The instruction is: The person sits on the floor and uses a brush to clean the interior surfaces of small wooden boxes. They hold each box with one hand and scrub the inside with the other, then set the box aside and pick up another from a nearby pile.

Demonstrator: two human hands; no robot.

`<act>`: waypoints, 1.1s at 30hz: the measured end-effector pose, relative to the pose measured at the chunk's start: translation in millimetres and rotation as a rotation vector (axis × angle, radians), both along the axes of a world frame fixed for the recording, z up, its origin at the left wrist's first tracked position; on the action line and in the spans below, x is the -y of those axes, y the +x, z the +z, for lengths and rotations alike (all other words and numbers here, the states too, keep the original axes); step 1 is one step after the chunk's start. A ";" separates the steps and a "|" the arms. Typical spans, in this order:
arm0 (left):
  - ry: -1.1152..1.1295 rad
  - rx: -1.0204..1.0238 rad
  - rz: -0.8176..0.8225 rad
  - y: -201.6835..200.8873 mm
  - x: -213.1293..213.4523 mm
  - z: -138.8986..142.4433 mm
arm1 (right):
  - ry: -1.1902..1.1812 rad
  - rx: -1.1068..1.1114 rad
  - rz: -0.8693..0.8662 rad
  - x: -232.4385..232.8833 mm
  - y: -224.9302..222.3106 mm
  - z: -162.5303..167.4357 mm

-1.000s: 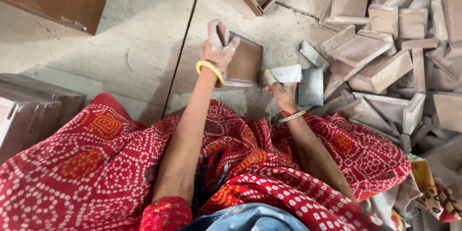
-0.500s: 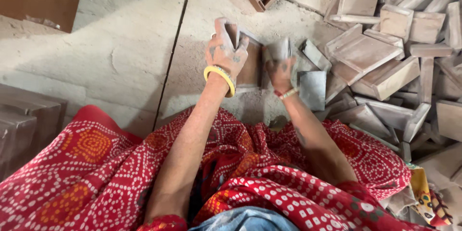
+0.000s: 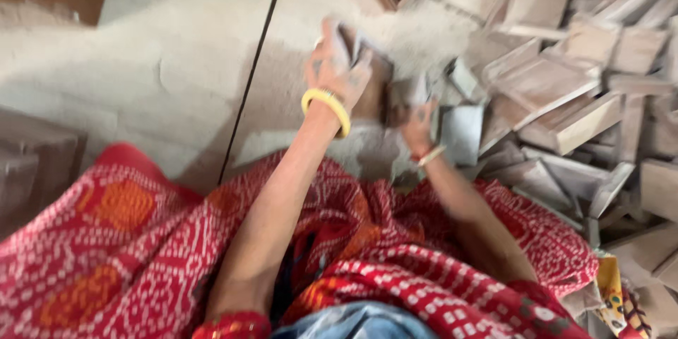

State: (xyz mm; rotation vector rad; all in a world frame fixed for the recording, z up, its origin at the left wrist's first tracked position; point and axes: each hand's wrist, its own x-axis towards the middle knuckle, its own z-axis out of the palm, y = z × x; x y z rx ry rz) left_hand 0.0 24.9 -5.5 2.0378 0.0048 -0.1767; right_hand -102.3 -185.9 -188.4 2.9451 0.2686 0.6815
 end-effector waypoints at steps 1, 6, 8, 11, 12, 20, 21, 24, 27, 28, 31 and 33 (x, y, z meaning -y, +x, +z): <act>0.022 0.083 0.010 -0.7 3.0 -5.4 | 0.083 0.052 0.002 1.8 3.7 -4.5; 0.166 0.031 0.067 1.8 14.5 -34.0 | 0.053 -0.102 0.027 15.2 16.6 -13.4; 0.201 0.109 0.096 0.9 13.2 -41.4 | -0.132 -0.226 0.022 14.4 -18.7 -12.7; 0.189 0.186 0.100 2.3 15.2 -41.7 | 0.073 -0.460 -0.060 6.2 -66.8 -7.8; 0.172 0.130 0.083 2.4 17.6 -39.3 | 0.251 -0.609 -0.089 1.8 -73.8 -7.9; 0.016 0.185 0.038 0.1 8.5 -20.1 | 0.261 0.177 0.046 16.5 23.7 1.2; -0.038 0.067 0.013 -0.9 5.5 -18.5 | 0.189 0.144 0.029 17.1 19.5 1.6; 0.005 0.043 0.017 -0.6 2.6 -11.4 | 0.099 -0.035 0.017 4.7 -25.2 8.3; 0.037 -0.064 -0.006 1.9 2.3 -1.5 | 0.228 -0.070 0.054 -3.6 -41.7 10.5; 0.044 -0.051 0.008 2.7 2.8 2.0 | 0.302 -0.045 0.064 -3.3 -36.7 11.1; 0.110 -0.048 0.003 -0.7 3.8 11.0 | 0.311 -0.144 0.064 13.4 13.9 15.7; 0.129 -0.063 0.006 -1.6 2.9 13.1 | 0.078 -0.091 0.077 15.1 22.6 19.3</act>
